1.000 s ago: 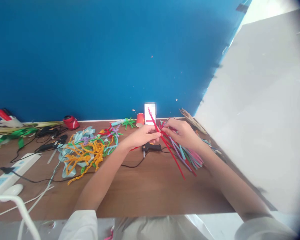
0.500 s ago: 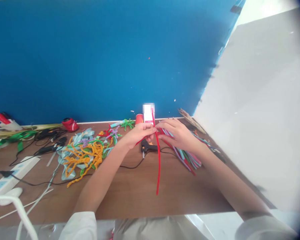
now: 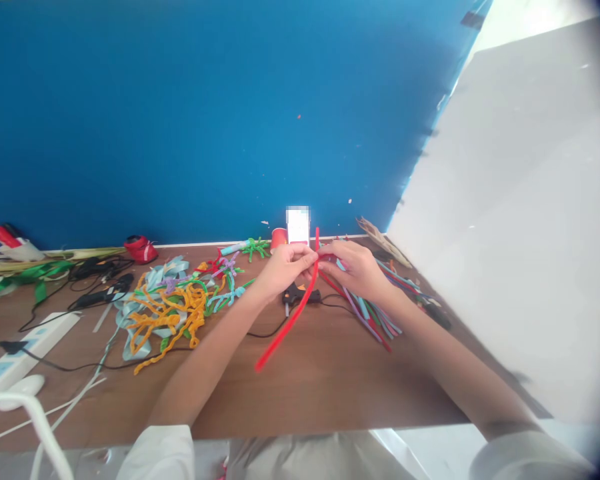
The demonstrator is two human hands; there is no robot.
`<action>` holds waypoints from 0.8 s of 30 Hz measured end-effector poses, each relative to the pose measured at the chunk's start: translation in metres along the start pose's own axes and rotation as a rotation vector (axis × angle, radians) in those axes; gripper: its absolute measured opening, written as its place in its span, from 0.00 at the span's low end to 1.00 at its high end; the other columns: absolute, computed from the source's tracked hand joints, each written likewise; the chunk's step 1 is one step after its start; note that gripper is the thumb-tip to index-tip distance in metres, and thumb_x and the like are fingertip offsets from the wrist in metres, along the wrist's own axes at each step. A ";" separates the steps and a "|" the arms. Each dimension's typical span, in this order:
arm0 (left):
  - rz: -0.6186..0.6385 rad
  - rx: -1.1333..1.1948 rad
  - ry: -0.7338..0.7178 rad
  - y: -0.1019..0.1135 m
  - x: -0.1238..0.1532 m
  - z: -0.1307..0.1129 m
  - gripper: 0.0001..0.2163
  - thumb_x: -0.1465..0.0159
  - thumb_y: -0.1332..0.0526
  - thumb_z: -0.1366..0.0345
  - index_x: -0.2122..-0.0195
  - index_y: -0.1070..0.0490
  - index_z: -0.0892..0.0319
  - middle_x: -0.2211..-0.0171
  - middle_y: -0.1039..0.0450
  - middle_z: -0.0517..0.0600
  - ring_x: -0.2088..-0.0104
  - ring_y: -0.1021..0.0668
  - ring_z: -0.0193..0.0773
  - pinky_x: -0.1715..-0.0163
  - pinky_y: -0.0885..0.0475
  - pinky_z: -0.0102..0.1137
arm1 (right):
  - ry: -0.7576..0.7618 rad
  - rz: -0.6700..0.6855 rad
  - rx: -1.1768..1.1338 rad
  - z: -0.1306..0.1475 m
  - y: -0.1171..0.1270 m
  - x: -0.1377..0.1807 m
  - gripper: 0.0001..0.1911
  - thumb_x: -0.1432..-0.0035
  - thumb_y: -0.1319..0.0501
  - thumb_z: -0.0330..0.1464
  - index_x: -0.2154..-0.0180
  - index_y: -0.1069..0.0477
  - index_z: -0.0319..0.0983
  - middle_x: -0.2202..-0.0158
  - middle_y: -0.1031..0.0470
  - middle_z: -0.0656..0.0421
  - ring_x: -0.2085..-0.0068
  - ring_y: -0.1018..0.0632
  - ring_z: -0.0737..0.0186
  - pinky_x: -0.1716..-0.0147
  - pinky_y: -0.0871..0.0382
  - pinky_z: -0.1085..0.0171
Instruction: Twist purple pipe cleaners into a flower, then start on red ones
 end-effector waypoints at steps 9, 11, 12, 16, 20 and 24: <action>0.007 0.010 -0.032 0.000 0.000 -0.002 0.15 0.39 0.33 0.53 0.65 0.26 0.63 0.72 0.26 0.47 0.74 0.28 0.29 0.72 0.34 0.25 | 0.013 -0.112 0.029 0.003 0.002 0.002 0.09 0.31 0.41 0.37 0.59 0.25 0.40 0.67 0.20 0.54 0.66 0.23 0.59 0.64 0.32 0.61; 0.016 0.051 0.009 0.000 -0.001 0.001 0.16 0.40 0.32 0.52 0.65 0.27 0.62 0.73 0.28 0.46 0.75 0.29 0.28 0.73 0.34 0.25 | 0.040 -0.109 0.072 0.004 0.001 0.003 0.09 0.31 0.42 0.37 0.57 0.25 0.40 0.66 0.21 0.54 0.65 0.23 0.58 0.63 0.31 0.60; 0.027 0.074 0.029 -0.001 0.000 0.002 0.17 0.40 0.32 0.52 0.66 0.27 0.62 0.74 0.29 0.46 0.76 0.29 0.28 0.73 0.35 0.25 | 0.052 -0.102 0.084 0.005 0.001 0.003 0.09 0.31 0.42 0.36 0.57 0.25 0.39 0.66 0.21 0.53 0.65 0.22 0.57 0.63 0.31 0.60; 0.108 0.164 0.095 -0.004 0.001 0.006 0.17 0.40 0.32 0.51 0.66 0.29 0.62 0.75 0.31 0.45 0.77 0.30 0.27 0.75 0.37 0.24 | 0.089 -0.078 0.080 0.008 0.002 0.003 0.09 0.31 0.42 0.36 0.53 0.26 0.40 0.61 0.20 0.51 0.61 0.21 0.55 0.59 0.28 0.57; 0.151 0.231 0.124 -0.006 0.003 0.006 0.17 0.38 0.32 0.52 0.66 0.30 0.62 0.74 0.32 0.44 0.77 0.30 0.26 0.75 0.36 0.24 | 0.147 -0.098 0.077 0.012 0.006 0.003 0.11 0.32 0.40 0.34 0.49 0.28 0.41 0.55 0.21 0.49 0.54 0.21 0.52 0.54 0.27 0.55; 0.066 0.139 0.075 -0.005 0.003 0.002 0.17 0.39 0.32 0.52 0.67 0.30 0.62 0.76 0.32 0.44 0.78 0.31 0.25 0.77 0.38 0.23 | 0.170 -0.108 0.128 0.015 0.007 0.003 0.09 0.32 0.39 0.35 0.52 0.27 0.41 0.55 0.21 0.49 0.54 0.21 0.52 0.54 0.27 0.55</action>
Point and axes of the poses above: each hand's wrist, its own x-axis away from the middle knuckle, its own y-axis out of the back of the hand, z = x × y, the point moved 6 cm from there along -x, towards the middle knuckle
